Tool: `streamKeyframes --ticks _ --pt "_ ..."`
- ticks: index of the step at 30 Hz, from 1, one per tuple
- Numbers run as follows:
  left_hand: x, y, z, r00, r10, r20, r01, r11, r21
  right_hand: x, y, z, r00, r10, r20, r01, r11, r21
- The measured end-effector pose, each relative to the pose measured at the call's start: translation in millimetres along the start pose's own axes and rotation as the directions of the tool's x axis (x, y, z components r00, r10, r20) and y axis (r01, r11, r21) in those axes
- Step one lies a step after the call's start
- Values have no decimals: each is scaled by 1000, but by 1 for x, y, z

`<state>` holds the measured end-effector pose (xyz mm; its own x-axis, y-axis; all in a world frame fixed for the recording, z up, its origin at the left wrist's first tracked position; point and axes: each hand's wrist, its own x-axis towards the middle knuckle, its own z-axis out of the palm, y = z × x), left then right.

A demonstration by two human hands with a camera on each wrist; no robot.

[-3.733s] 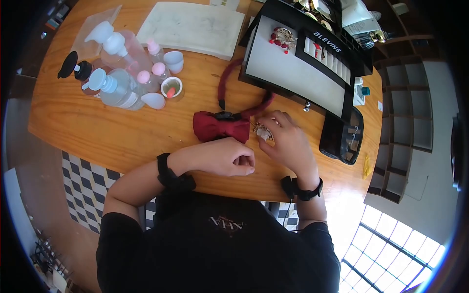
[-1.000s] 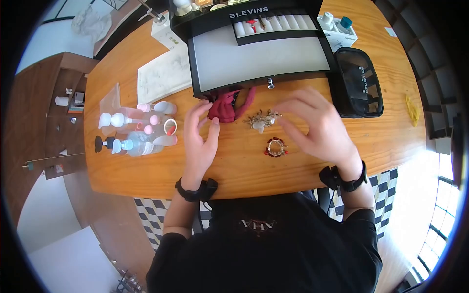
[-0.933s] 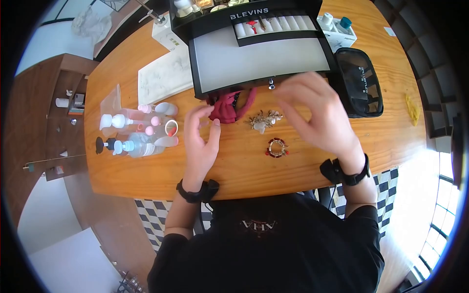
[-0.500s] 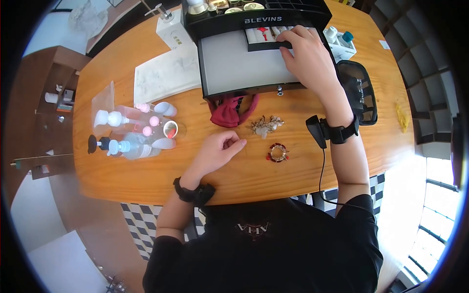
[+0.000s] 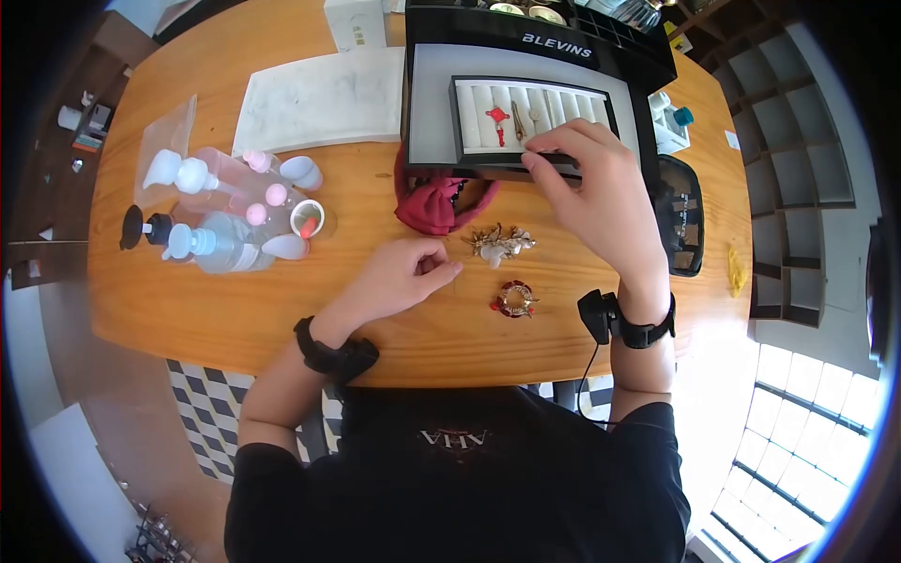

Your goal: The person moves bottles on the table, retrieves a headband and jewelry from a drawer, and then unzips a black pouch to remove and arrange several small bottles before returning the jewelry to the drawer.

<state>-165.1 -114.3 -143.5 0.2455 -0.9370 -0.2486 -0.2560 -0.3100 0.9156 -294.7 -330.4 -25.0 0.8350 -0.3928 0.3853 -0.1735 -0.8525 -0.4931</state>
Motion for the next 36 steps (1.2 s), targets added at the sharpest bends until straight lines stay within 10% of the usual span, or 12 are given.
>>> streamKeyframes --ticks 17,21,27,31,36 --pt "5 5 -18 977 -61 203 85 990 -110 22 10 12 999 -11 -54 -1 977 -215" --pt "3 6 -21 974 -76 213 105 986 -127 6 -1 -6 988 60 -145 -66 997 -37" --pt "3 5 -22 972 -70 225 103 985 -138 -74 8 -44 959 238 153 -282 850 444" --pt "4 7 -22 966 -89 241 125 982 -140 -114 28 -29 874 406 266 -473 835 282" --pt "6 7 -22 962 -108 252 146 979 -139 -132 51 15 856 517 30 -517 854 46"
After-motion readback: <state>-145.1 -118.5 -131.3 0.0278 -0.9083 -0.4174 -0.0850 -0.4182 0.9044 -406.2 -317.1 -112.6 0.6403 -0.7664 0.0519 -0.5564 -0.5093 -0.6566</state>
